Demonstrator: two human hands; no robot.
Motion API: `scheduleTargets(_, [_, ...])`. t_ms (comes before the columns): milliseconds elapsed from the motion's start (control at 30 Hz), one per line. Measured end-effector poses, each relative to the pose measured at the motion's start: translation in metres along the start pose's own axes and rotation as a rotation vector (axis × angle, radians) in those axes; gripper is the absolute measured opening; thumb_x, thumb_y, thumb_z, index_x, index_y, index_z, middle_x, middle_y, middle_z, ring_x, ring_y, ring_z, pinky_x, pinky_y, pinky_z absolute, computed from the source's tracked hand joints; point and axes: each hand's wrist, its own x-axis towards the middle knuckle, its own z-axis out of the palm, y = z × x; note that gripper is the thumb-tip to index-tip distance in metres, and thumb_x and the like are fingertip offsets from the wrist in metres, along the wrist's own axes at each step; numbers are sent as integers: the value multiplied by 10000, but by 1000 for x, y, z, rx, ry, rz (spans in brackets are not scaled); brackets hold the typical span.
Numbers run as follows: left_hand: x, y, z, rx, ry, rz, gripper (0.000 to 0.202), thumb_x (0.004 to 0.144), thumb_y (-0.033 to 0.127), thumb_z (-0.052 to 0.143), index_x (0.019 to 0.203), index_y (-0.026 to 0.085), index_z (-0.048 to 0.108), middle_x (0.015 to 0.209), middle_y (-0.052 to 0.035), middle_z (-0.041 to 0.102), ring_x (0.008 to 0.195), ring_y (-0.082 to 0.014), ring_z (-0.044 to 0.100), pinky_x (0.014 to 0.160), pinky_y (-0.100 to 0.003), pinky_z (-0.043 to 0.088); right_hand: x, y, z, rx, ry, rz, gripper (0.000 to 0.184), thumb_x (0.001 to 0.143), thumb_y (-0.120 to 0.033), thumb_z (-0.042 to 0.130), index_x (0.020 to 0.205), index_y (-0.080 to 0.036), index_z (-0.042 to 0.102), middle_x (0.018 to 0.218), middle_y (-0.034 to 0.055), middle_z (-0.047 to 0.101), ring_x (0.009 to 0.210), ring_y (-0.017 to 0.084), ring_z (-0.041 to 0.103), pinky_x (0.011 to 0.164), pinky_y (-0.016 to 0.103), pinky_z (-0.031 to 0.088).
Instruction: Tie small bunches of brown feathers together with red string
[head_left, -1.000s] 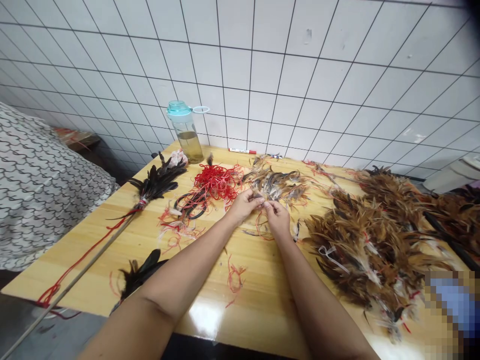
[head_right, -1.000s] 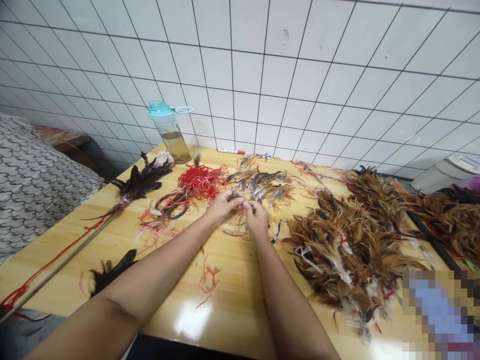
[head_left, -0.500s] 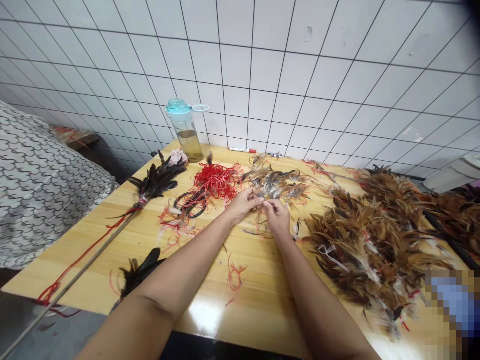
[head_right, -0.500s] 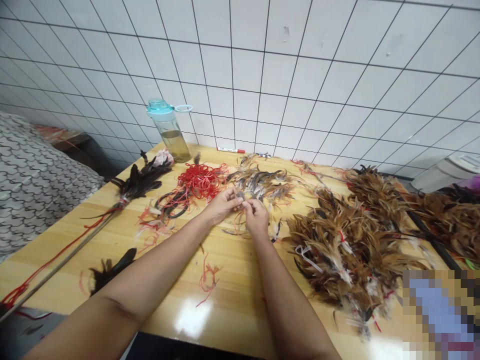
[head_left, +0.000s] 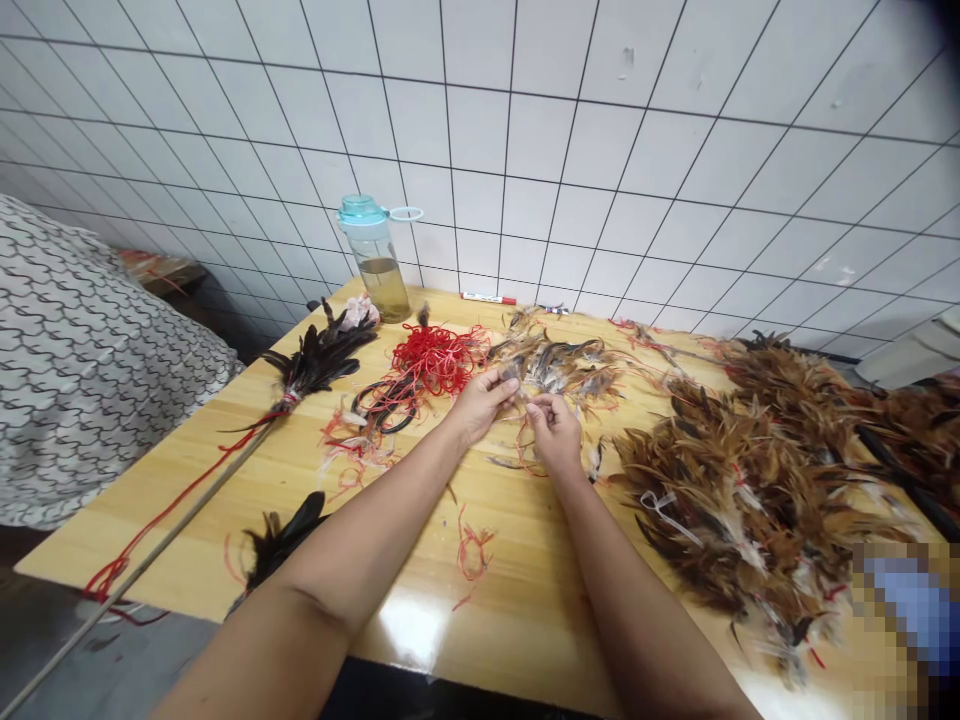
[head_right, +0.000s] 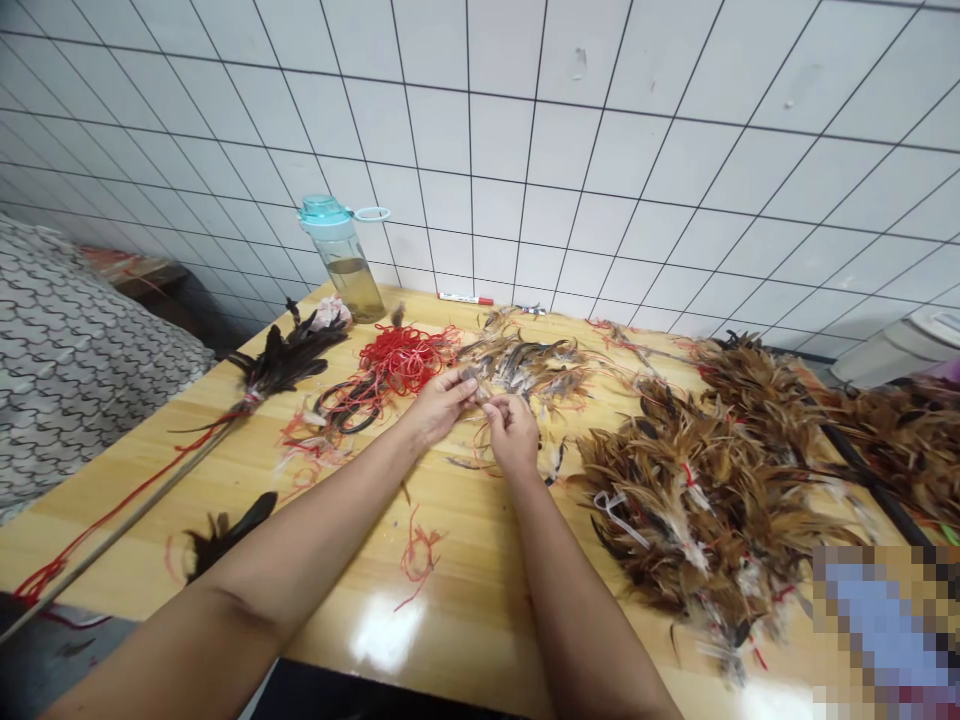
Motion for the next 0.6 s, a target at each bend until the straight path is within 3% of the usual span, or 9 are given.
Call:
scheduleTargets(133, [0,3,-1,-12,36,19,395,571,351,853,769,137,586,661,27,553,580,-50,470,552,-189,359,1,1,-1,35,58,13,223,836,-381,551,897,-178,618,726,1,577,627,136,509,646,281,433])
scheduleTargets(267, [-3,1,0,57,-4,-5,393,595,372,837,760,130,574,635,37,541,567,-49,463,567,-193,361,2,0,-2,11,55,-51,195,843,-365,560,866,-190,643,786,19,606,654,138,529,668,286,440])
scheduleTargets(400, [-4,-3,0,86,-43,-16,405,603,390,831,749,129,558,611,47,522,551,-48,454,569,-200,350,2,-2,-3,-56,23,-140,179,854,-319,550,770,-208,662,722,12,580,657,146,513,649,280,427])
scheduleTargets(600, [-2,-8,-2,148,-89,-6,408,624,415,815,757,126,560,621,39,539,554,-54,460,572,-209,353,2,-1,-2,-84,36,-138,189,862,-303,542,748,-206,657,711,10,568,665,148,501,646,276,412])
